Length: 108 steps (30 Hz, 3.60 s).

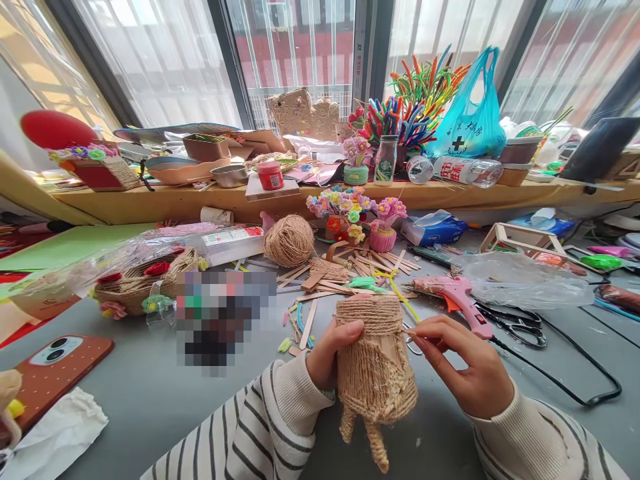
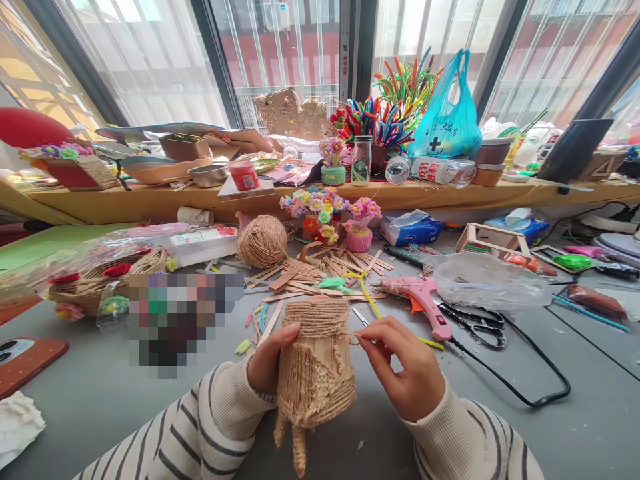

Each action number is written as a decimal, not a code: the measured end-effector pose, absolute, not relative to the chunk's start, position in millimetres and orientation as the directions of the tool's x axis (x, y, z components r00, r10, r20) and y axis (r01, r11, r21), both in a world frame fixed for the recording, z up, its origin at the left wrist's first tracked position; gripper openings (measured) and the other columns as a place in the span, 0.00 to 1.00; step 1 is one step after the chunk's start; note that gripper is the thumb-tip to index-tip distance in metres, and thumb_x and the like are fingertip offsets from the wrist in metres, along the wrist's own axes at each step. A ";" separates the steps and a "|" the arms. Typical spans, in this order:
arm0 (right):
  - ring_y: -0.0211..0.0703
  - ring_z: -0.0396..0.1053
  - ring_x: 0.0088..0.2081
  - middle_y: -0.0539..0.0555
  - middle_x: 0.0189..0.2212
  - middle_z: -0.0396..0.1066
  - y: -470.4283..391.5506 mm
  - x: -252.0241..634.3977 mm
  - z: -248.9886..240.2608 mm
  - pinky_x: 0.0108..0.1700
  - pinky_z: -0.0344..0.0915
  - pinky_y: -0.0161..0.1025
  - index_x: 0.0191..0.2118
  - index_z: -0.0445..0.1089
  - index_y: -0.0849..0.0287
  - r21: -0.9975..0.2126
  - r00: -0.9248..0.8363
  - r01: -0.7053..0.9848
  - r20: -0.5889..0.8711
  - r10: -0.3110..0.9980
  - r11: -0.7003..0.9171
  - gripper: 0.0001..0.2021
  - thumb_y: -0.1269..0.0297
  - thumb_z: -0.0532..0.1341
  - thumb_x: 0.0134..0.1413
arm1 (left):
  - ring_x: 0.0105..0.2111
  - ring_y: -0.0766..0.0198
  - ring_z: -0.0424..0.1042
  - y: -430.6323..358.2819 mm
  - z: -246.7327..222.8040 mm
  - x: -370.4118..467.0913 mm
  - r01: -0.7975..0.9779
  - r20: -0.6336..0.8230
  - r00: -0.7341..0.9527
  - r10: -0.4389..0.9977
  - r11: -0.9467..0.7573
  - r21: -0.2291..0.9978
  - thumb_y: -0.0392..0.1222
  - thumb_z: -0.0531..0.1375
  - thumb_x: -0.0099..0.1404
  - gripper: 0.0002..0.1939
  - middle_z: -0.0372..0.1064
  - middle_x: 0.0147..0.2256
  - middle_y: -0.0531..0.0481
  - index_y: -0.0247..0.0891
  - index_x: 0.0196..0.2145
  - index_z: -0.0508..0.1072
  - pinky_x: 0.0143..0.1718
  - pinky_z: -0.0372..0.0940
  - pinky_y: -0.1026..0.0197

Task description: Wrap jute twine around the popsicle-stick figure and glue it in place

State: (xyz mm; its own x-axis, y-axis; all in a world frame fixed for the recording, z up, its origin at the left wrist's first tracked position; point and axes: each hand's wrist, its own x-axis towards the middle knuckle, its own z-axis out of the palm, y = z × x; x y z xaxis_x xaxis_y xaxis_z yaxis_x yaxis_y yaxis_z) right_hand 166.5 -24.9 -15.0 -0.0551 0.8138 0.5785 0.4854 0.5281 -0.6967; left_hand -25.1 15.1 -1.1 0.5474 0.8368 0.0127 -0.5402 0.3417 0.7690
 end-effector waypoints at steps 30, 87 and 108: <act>0.35 0.71 0.31 0.52 0.31 0.69 -23.4 177.2 -4.9 0.31 0.70 0.31 0.37 0.66 0.57 -0.338 -0.217 0.642 0.781 0.586 0.688 0.08 0.78 0.57 0.58 | 0.45 0.42 0.75 16.6 -7.6 -29.4 -0.475 -0.035 0.653 0.757 0.445 0.759 0.58 0.64 0.51 0.28 0.79 0.37 0.39 0.32 0.42 0.76 0.49 0.67 0.44; 0.44 0.68 0.27 0.52 0.28 0.67 -11.1 191.0 -46.8 0.28 0.56 0.38 0.30 0.66 0.59 -0.044 0.064 0.998 0.238 0.969 -0.055 0.04 0.70 0.55 0.51 | 0.51 0.41 0.72 19.6 -5.5 -32.3 -0.557 0.045 0.661 0.749 0.450 0.698 0.57 0.64 0.53 0.26 0.78 0.41 0.41 0.35 0.42 0.77 0.53 0.64 0.46; 0.28 0.42 0.15 0.44 0.14 0.52 -40.9 176.6 16.2 0.18 0.39 0.32 0.22 0.62 0.58 -0.990 -0.695 -0.058 -0.053 0.717 -0.129 0.40 0.18 0.50 0.29 | 0.48 0.42 0.73 15.7 0.4 -26.3 -0.585 0.070 0.454 0.888 0.237 0.776 0.53 0.65 0.51 0.31 0.77 0.42 0.40 0.35 0.50 0.72 0.50 0.65 0.43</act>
State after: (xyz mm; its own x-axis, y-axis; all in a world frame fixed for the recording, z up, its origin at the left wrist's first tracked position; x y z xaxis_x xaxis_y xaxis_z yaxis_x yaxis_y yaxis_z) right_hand 176.6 -40.9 16.2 -0.6951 0.7170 -0.0533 -0.0575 -0.1293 -0.9899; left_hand -26.3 15.7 0.4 0.4537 0.8884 0.0704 -0.5849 0.2372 0.7757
